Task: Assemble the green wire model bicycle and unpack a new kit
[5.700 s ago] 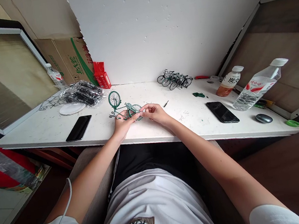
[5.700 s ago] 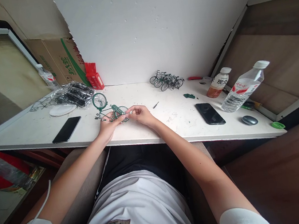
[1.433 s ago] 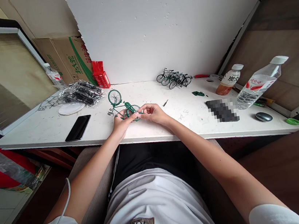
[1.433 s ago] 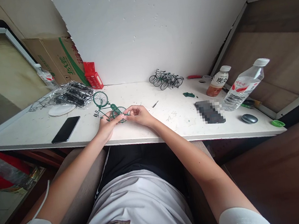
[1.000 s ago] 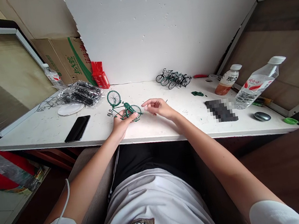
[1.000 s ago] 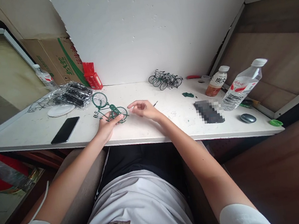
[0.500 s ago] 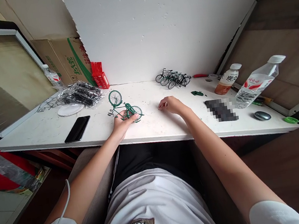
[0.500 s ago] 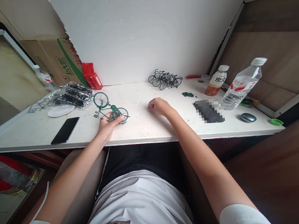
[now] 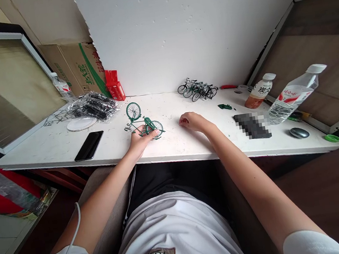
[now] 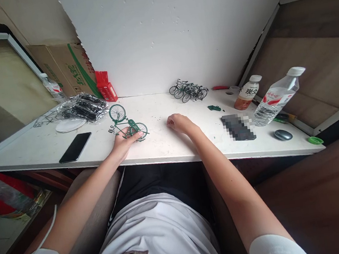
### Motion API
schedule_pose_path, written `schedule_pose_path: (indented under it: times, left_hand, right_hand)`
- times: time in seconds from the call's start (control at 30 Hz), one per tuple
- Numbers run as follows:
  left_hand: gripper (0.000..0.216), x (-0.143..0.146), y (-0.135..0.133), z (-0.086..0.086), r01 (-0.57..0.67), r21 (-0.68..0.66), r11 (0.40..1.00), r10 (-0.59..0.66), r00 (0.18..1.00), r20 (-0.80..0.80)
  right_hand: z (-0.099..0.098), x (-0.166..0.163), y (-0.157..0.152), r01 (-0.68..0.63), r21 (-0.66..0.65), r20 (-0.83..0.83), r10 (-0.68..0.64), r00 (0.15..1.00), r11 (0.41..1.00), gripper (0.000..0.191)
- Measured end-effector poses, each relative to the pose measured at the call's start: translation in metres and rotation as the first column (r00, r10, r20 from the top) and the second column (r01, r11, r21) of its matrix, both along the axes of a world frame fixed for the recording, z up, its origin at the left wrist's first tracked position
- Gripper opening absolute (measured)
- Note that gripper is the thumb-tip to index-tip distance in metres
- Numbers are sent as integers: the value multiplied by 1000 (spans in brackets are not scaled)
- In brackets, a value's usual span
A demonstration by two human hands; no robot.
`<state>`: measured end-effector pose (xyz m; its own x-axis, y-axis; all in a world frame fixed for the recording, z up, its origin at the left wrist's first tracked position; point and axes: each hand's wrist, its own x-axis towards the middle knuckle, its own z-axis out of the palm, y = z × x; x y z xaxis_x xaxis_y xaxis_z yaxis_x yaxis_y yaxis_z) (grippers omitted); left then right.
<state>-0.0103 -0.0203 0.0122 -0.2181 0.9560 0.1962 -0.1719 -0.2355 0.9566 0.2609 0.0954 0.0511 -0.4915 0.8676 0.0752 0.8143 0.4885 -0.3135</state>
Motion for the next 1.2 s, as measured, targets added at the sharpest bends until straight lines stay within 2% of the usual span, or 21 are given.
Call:
schedule_pose_path:
  times: [0.7,0.93,1.2]
  left_hand:
    - [48,1,0,0,-5,-11,1000,5,1000,-24]
    - [47,1,-1,0,7,-6,1000,-7,1000,-22]
    - [48,2,-2,2,3,-22,1000,-4,1000,-26]
  right_hand:
    - [-1,-6,-3,62,-50,35,-60,998,997,12]
    - [0,-5,-2,70,-69,61,-66,996,995,24]
    - [-3,-4,1,35,-63,26,-33,999,997,20]
